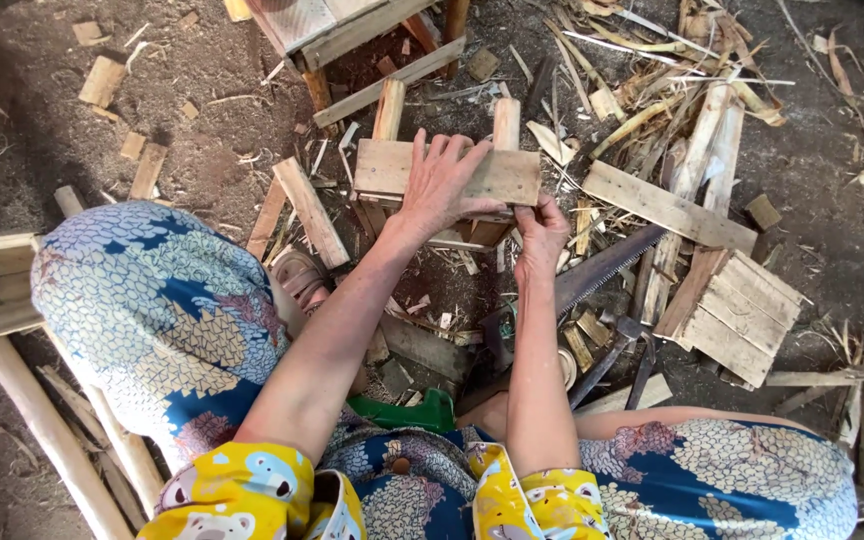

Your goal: The person sits on the ground assembling a small wooden stool frame. They position a wooden plank across the legs, saw a piece of wood with a hand saw, hammer nails into the frame, and press and fit the parts together by hand.

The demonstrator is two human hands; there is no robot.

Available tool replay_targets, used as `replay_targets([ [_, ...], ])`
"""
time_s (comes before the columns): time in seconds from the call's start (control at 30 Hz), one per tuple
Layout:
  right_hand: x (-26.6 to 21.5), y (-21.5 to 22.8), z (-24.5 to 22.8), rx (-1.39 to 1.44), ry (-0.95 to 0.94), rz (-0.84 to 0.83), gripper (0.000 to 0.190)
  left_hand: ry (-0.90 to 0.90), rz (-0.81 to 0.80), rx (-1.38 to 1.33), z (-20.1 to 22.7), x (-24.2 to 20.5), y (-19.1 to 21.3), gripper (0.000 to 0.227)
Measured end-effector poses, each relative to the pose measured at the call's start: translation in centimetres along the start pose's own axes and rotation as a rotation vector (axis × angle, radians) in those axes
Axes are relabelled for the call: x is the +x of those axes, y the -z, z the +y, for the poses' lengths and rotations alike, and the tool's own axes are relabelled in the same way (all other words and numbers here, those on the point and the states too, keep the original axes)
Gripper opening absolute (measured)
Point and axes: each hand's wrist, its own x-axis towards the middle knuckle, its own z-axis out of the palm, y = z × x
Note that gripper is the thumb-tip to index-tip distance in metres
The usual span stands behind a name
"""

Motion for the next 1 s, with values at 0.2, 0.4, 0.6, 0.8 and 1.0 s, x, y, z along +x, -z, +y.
replay_targets([
  [0.2, 0.6, 0.1, 1.3, 0.048, -0.01, -0.028, 0.01, -0.004, -0.003, 0.019, 0.1, -0.2, 0.4, 0.078],
  [0.4, 0.5, -0.7, 0.7, 0.08, -0.026, -0.049, 0.014, 0.066, -0.03, -0.029, 0.0, 1.3, 0.0, 0.072],
  [0.6, -0.7, -0.9, -0.2, 0.103, -0.005, -0.058, 0.015, 0.171, -0.132, 0.004, -0.1, 4.4, -2.2, 0.048],
  [0.8, -0.8, 0.8, -0.7, 0.257, -0.112, -0.188, 0.015, 0.284, -0.291, -0.087, -0.6, 5.8, -4.2, 0.046],
  [1.0, -1.0, 0.5, -1.4, 0.21, -0.029, -0.257, 0.019, 0.289, -0.292, -0.081, 0.4, 5.4, -2.9, 0.04],
])
